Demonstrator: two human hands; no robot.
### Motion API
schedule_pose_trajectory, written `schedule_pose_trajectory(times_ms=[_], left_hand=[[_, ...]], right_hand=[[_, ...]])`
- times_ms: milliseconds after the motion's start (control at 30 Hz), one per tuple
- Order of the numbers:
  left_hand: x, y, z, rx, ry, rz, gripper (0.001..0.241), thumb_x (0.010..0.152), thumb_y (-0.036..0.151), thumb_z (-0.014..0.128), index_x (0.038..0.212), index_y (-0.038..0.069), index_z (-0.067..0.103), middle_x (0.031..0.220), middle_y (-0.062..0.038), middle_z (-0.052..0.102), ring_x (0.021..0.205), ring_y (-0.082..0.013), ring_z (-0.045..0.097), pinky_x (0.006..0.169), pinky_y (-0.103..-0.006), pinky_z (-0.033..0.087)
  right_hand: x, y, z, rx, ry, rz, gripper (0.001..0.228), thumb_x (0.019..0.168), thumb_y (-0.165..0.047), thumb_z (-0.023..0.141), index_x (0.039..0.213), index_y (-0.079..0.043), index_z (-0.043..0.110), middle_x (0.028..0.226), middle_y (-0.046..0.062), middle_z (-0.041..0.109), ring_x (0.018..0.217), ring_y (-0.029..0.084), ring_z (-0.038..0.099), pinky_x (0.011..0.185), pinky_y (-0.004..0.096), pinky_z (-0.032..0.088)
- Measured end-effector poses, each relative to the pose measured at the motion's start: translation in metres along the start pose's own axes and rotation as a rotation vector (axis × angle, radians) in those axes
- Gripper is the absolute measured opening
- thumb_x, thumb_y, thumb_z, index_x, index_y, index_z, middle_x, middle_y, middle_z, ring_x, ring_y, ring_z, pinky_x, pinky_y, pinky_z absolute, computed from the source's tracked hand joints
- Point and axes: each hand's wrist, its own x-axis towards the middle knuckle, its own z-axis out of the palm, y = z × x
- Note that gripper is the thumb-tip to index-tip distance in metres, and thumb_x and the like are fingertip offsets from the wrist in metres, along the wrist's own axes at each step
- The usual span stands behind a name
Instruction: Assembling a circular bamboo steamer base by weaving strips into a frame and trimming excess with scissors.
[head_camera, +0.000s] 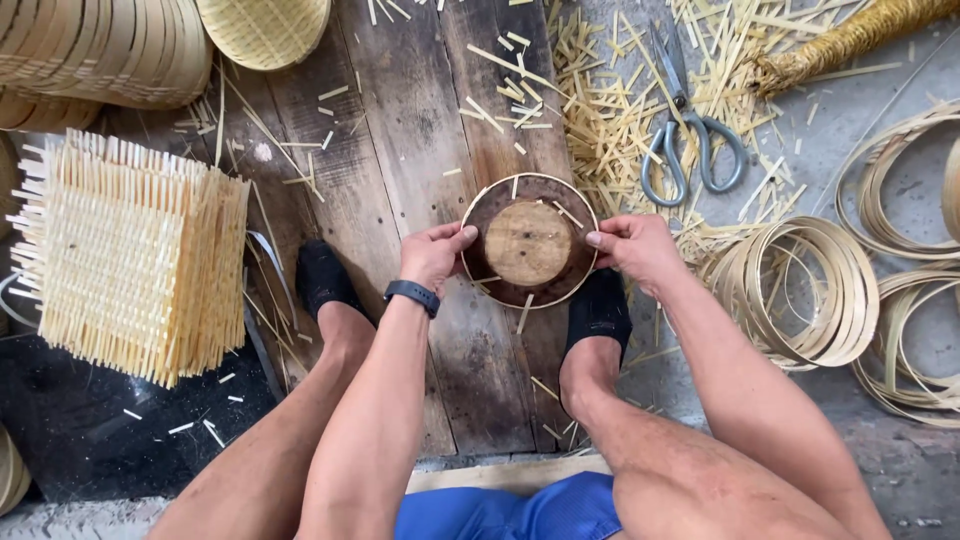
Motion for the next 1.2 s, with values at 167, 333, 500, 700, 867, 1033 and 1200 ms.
schedule_pose_trajectory(times_ms=[167, 333, 500, 700, 867, 1033, 1200], left_hand=[[-0.001, 0.005, 0.004, -0.256, 0.010, -0.322, 0.025, 0.076, 0.011, 0.085, 0.095, -0.004, 0.078, 0.085, -0.009, 0.079, 0.068, -0.0161, 0.073, 0.061, -0.0329, 0.062], [0.003, -0.007, 0.003, -0.042, 0.076, -0.209, 0.027, 0.081, 0.013, 0.089, 0.101, -0.002, 0.082, 0.090, -0.008, 0.079, 0.077, -0.0157, 0.070, 0.073, -0.0330, 0.057], [-0.056, -0.024, 0.012, -0.987, -0.219, -0.476, 0.033, 0.093, 0.024, 0.068, 0.116, 0.000, 0.069, 0.106, -0.009, 0.078, 0.091, -0.0210, 0.075, 0.082, -0.0388, 0.061], [-0.072, -0.048, 0.050, -0.868, -0.233, -0.435, 0.017, 0.098, 0.014, 0.064, 0.110, 0.003, 0.064, 0.105, -0.010, 0.074, 0.092, -0.0240, 0.074, 0.081, -0.0448, 0.063], [-0.067, -0.043, 0.052, -0.803, -0.060, -0.442, 0.020, 0.098, 0.014, 0.066, 0.112, -0.001, 0.066, 0.103, -0.013, 0.074, 0.087, -0.0256, 0.074, 0.073, -0.0451, 0.065], [-0.049, 0.013, -0.021, -0.303, -0.273, -0.229, 0.027, 0.096, 0.014, 0.066, 0.117, -0.003, 0.069, 0.105, -0.015, 0.075, 0.087, -0.0238, 0.075, 0.075, -0.0430, 0.067], [-0.092, 0.105, -0.034, 0.019, -0.212, 0.241, 0.046, 0.094, 0.026, 0.072, 0.133, 0.003, 0.067, 0.104, -0.018, 0.079, 0.092, -0.0191, 0.073, 0.081, -0.0325, 0.059]], right_hand=[[0.000, -0.001, 0.002, 0.047, 0.058, 0.057, 0.015, 0.087, -0.001, 0.077, 0.099, 0.008, 0.073, 0.085, 0.013, 0.074, 0.068, 0.018, 0.071, 0.058, 0.032, 0.062], [-0.023, -0.038, 0.006, 0.111, 0.060, 0.011, 0.019, 0.089, -0.005, 0.074, 0.103, 0.007, 0.073, 0.089, 0.014, 0.075, 0.071, 0.019, 0.072, 0.061, 0.033, 0.063], [-0.026, 0.008, 0.012, 0.439, -0.169, 0.037, 0.025, 0.096, -0.011, 0.072, 0.105, 0.012, 0.066, 0.092, 0.013, 0.070, 0.076, 0.020, 0.074, 0.067, 0.036, 0.069], [-0.029, -0.007, 0.034, 0.104, 0.012, 0.112, 0.021, 0.093, -0.009, 0.068, 0.097, 0.012, 0.071, 0.084, 0.018, 0.073, 0.067, 0.024, 0.074, 0.057, 0.038, 0.064], [-0.030, 0.005, 0.038, 0.043, 0.089, 0.054, 0.022, 0.095, -0.010, 0.069, 0.093, 0.013, 0.070, 0.076, 0.016, 0.071, 0.062, 0.023, 0.073, 0.052, 0.036, 0.062], [-0.063, -0.059, 0.034, -0.239, 0.061, -0.236, 0.064, 0.089, -0.028, 0.080, 0.131, 0.009, 0.050, 0.114, 0.023, 0.061, 0.098, 0.031, 0.062, 0.076, 0.041, 0.057], [-0.081, -0.103, 0.066, -0.559, -0.115, -0.821, 0.133, 0.055, -0.041, 0.101, 0.154, 0.007, 0.025, 0.145, 0.030, 0.041, 0.135, 0.040, 0.042, 0.109, 0.050, 0.039]])
